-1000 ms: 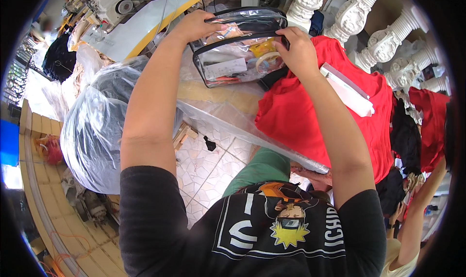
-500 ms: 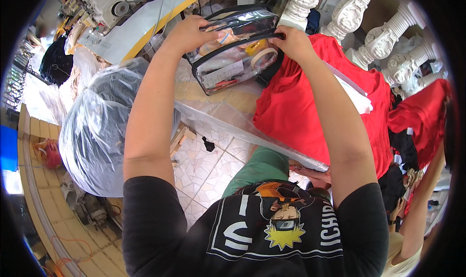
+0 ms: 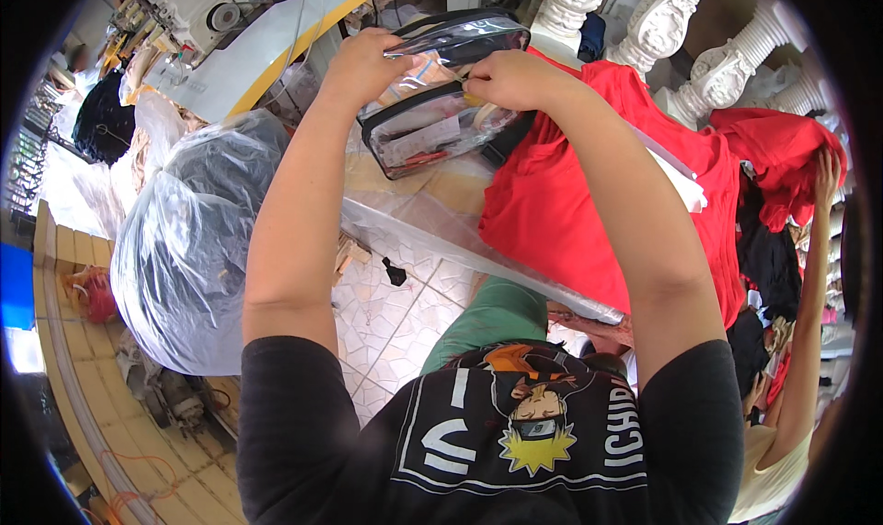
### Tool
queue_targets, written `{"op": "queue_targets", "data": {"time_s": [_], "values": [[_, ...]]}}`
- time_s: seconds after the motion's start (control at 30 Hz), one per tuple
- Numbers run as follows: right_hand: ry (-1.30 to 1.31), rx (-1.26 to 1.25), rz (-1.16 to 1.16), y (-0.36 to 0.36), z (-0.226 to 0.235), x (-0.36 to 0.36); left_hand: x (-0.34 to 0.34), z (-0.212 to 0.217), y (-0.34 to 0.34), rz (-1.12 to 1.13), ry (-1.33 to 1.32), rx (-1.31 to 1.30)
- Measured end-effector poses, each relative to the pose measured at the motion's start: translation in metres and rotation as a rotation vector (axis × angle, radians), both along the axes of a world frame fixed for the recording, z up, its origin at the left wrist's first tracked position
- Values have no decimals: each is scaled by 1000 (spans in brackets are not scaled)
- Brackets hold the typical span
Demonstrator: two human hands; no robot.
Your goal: The person picks up red shirts from a stack, spreads them out to check for quality, and places them into a new pile. The person then takes a notepad and a pen from a transparent bag and writes on the notepad while looking at the shirts.
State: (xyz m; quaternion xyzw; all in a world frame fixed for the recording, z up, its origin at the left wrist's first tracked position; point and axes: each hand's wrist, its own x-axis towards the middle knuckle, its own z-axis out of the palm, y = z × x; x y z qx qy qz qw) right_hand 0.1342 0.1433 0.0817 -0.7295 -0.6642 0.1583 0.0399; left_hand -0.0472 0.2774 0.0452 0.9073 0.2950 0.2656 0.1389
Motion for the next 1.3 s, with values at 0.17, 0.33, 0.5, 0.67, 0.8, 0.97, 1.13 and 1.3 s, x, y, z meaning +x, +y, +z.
{"op": "queue_targets", "data": {"time_s": [0.17, 0.33, 0.5, 0.67, 0.8, 0.97, 1.13, 1.3], "values": [[282, 181, 93, -7, -20, 19, 1, -6, 2, 29, -36, 10], [296, 314, 200, 2, -37, -6, 3, -3, -6, 34, -67, 71], [240, 209, 275, 7, -30, -43, 5, -6, -5, 34, -63, 25], [261, -269, -19, 19, -46, -12, 6, -5, -17, 62, -99, 99], [49, -483, 80, 20, -47, -22, 4, -5, -25, 58, -105, 119], [-168, -209, 247, 31, -106, 1, 10, -1, -38, 51, -101, 128], [-302, -366, 223, 32, -83, -21, 3, 0, -40, 61, -96, 136], [-327, -367, 240, 31, -83, -20, 2, -7, -31, 42, -123, 130]]}}
